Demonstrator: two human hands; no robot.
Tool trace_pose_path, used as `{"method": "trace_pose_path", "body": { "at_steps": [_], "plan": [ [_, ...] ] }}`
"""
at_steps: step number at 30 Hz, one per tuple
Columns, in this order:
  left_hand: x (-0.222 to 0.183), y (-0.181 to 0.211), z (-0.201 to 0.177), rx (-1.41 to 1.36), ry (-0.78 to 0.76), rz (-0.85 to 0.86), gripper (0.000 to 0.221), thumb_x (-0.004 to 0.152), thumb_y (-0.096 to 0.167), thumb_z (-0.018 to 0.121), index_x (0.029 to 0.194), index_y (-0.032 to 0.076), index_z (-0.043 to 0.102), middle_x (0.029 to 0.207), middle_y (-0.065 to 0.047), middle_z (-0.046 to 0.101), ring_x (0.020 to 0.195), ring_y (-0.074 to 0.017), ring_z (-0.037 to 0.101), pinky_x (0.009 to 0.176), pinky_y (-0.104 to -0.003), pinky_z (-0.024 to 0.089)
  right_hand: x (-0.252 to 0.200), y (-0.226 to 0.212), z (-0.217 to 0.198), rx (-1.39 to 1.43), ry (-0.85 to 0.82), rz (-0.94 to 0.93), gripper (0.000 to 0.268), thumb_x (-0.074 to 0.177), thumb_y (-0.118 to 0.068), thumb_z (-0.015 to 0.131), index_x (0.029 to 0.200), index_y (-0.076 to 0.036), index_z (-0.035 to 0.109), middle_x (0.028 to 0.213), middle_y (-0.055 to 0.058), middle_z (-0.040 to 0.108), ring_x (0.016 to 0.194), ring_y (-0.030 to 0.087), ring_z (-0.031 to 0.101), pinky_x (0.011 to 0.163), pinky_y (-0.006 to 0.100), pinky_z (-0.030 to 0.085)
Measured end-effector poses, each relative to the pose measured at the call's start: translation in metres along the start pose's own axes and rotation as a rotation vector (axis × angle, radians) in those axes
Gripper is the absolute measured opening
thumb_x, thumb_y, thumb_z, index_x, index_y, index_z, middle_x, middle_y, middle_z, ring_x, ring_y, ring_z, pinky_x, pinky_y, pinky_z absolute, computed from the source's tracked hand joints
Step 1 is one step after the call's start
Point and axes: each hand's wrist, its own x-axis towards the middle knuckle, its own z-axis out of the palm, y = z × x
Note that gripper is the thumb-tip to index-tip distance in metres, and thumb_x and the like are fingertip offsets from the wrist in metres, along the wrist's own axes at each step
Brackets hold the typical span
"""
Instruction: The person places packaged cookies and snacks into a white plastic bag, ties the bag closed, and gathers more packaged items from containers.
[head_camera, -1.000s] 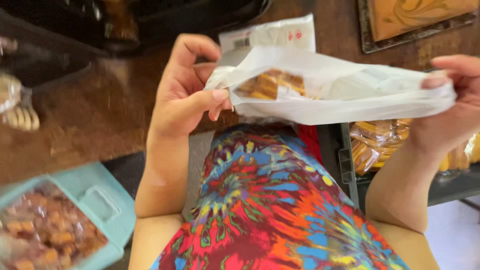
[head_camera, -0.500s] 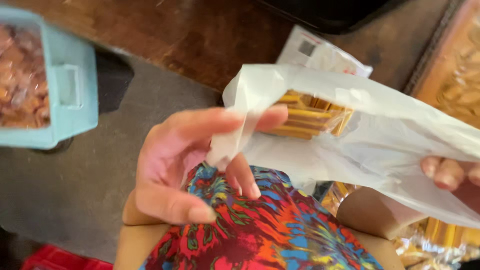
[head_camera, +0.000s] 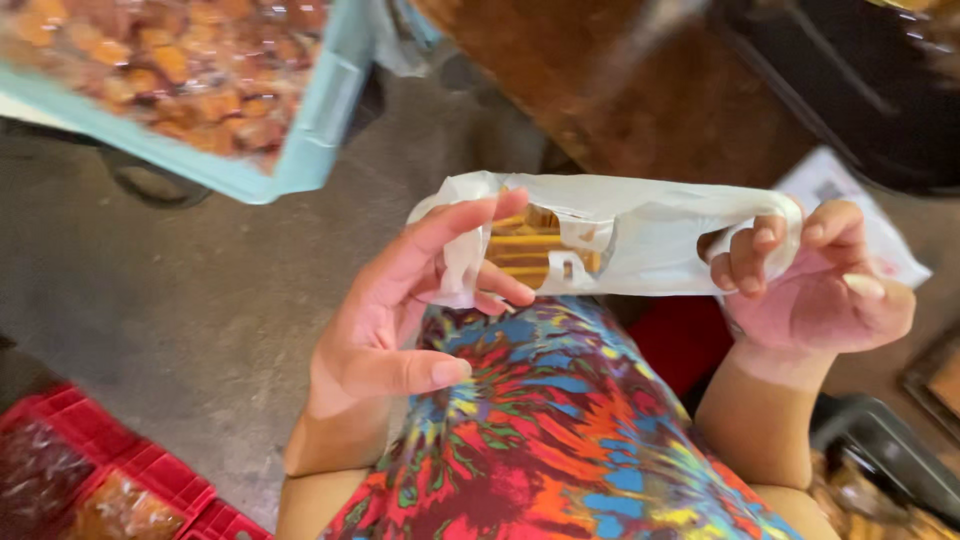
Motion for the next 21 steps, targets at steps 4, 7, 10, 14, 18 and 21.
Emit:
{"method": "trace_pose_path", "body": {
  "at_steps": [4, 7, 10, 14, 18, 21],
  "plan": [
    [-0.020, 0.014, -0.092, -0.038, -0.035, 0.057, 0.091, 0.085, 0.025, 0.084, 0.160, 0.001, 0.037, 0.160, -0.021, 0.046, 0.126, -0.0268, 0.066, 0.110, -0.038, 0.052, 0.056, 0.063, 0.034, -0.050, 0.062, 0.051, 0.041, 0.092, -0.021, 0.060, 0.124, 0.004, 0.063, 0.118, 0.029, 0.065, 0.079, 0.029, 0.067, 0.071, 0.043, 0.047],
    [-0.034, 0.021, -0.132, -0.117, 0.045, 0.161, 0.095, 0.085, 0.026, 0.084, 0.164, 0.000, 0.035, 0.142, -0.023, 0.054, 0.113, -0.0283, 0.069, 0.105, -0.043, 0.057, 0.083, 0.087, 0.060, -0.119, 0.090, 0.106, 0.037, 0.090, -0.012, 0.064, 0.120, 0.009, 0.061, 0.113, 0.030, 0.063, 0.078, 0.029, 0.060, 0.066, 0.040, 0.046],
    [-0.021, 0.037, -0.157, -0.359, 0.105, 0.171, 0.091, 0.090, 0.022, 0.080, 0.163, 0.002, 0.028, 0.159, -0.031, 0.046, 0.091, -0.0305, 0.074, 0.091, -0.045, 0.061, 0.116, 0.100, 0.082, -0.252, 0.033, 0.121, 0.038, 0.089, -0.010, 0.067, 0.120, 0.011, 0.060, 0.101, 0.021, 0.063, 0.071, 0.027, 0.063, 0.067, 0.040, 0.050],
    [-0.015, 0.053, -0.173, -0.167, 0.190, 0.103, 0.098, 0.093, 0.018, 0.076, 0.167, 0.014, 0.012, 0.176, -0.020, 0.022, 0.097, -0.0249, 0.074, 0.082, -0.034, 0.059, 0.147, 0.112, 0.096, -0.370, 0.055, 0.151, 0.048, 0.085, -0.012, 0.068, 0.127, 0.009, 0.058, 0.104, 0.029, 0.064, 0.073, 0.025, 0.058, 0.062, 0.035, 0.049],
    [0.010, 0.069, -0.175, 0.002, 0.258, 0.123, 0.095, 0.101, 0.014, 0.073, 0.173, 0.012, 0.011, 0.179, -0.019, 0.018, 0.092, -0.0129, 0.068, 0.088, -0.030, 0.059, 0.181, 0.115, 0.097, -0.428, 0.086, 0.059, 0.047, 0.088, -0.013, 0.069, 0.128, 0.009, 0.056, 0.113, 0.031, 0.064, 0.071, 0.022, 0.060, 0.062, 0.032, 0.051],
    [0.030, 0.087, -0.175, 0.056, 0.218, 0.142, 0.093, 0.100, 0.012, 0.075, 0.170, 0.011, 0.012, 0.178, -0.019, 0.019, 0.089, -0.0101, 0.065, 0.087, -0.028, 0.059, 0.205, 0.105, 0.082, -0.552, 0.114, 0.024, 0.053, 0.085, -0.013, 0.071, 0.132, 0.007, 0.055, 0.117, 0.031, 0.063, 0.070, 0.024, 0.063, 0.064, 0.033, 0.052]
  ]
}}
